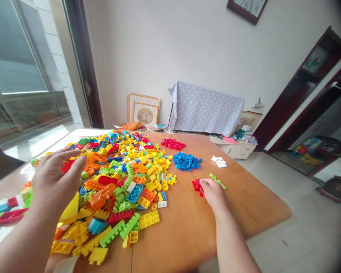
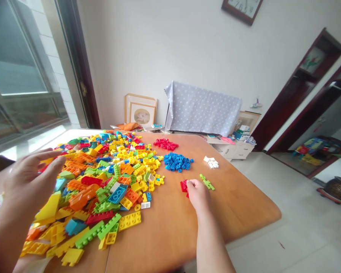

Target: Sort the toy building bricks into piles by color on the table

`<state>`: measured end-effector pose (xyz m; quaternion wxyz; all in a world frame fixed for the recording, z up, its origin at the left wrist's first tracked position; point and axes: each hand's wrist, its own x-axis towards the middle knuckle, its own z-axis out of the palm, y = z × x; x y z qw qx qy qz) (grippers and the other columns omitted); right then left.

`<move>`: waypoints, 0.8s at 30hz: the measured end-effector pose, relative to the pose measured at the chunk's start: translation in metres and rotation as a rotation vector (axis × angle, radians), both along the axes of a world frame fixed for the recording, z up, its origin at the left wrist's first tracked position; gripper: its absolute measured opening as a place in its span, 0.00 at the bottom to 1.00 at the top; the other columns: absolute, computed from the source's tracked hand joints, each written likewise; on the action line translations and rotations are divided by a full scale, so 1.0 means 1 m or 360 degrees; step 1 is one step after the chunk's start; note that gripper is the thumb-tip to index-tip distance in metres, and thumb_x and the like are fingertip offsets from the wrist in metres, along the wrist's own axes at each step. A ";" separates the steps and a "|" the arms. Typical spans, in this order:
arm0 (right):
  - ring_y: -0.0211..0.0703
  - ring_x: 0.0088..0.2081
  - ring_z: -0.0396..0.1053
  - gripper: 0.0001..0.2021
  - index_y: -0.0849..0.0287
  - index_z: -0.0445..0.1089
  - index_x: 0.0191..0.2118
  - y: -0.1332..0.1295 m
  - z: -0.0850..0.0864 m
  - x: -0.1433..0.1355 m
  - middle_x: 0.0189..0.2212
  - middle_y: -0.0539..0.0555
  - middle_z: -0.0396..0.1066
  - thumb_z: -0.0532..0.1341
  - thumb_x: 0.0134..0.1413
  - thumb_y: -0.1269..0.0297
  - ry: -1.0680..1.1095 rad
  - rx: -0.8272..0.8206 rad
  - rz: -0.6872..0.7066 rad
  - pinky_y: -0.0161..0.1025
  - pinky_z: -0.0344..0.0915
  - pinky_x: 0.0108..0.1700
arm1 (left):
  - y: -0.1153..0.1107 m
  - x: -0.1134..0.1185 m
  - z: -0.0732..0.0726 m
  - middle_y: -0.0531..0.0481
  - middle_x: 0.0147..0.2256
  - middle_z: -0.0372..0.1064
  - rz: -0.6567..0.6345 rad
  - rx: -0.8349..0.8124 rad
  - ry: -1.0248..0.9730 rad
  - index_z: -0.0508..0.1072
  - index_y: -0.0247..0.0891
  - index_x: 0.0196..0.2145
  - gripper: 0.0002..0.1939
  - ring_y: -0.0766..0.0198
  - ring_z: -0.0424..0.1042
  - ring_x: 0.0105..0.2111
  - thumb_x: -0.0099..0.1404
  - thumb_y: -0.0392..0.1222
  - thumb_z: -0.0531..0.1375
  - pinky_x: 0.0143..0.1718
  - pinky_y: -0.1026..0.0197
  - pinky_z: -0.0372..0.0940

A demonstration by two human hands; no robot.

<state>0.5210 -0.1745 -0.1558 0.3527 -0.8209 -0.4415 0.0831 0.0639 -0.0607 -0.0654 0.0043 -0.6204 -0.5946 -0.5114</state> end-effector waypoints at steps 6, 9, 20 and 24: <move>0.48 0.30 0.71 0.22 0.54 0.79 0.32 -0.001 0.014 -0.012 0.28 0.54 0.77 0.52 0.60 0.47 -0.0133 -0.0185 0.0054 0.39 0.56 0.29 | 0.003 -0.004 -0.001 0.46 0.54 0.72 0.0073 0.0086 0.0024 0.78 0.40 0.50 0.21 0.52 0.67 0.58 0.68 0.57 0.59 0.65 0.46 0.58; 0.49 0.36 0.73 0.19 0.51 0.80 0.38 -0.001 0.015 -0.009 0.35 0.54 0.79 0.53 0.60 0.50 -0.0195 -0.0188 -0.0032 0.39 0.57 0.31 | 0.000 0.000 0.001 0.48 0.55 0.72 0.0094 0.0104 0.0022 0.78 0.42 0.49 0.20 0.52 0.66 0.60 0.68 0.57 0.59 0.66 0.46 0.55; 0.46 0.39 0.74 0.15 0.48 0.79 0.41 -0.010 0.015 -0.033 0.40 0.50 0.80 0.54 0.61 0.58 -0.0381 -0.0148 0.0144 0.37 0.60 0.36 | 0.000 -0.008 0.002 0.48 0.56 0.71 0.0122 0.0103 -0.0019 0.78 0.43 0.50 0.22 0.52 0.67 0.59 0.68 0.59 0.59 0.65 0.47 0.57; 0.47 0.42 0.75 0.15 0.47 0.80 0.42 -0.011 0.016 -0.045 0.42 0.51 0.81 0.54 0.62 0.60 -0.0541 -0.0285 0.0284 0.38 0.60 0.38 | 0.002 -0.009 0.001 0.47 0.55 0.72 0.0104 0.0083 -0.0034 0.78 0.41 0.49 0.21 0.53 0.67 0.58 0.68 0.57 0.59 0.64 0.48 0.57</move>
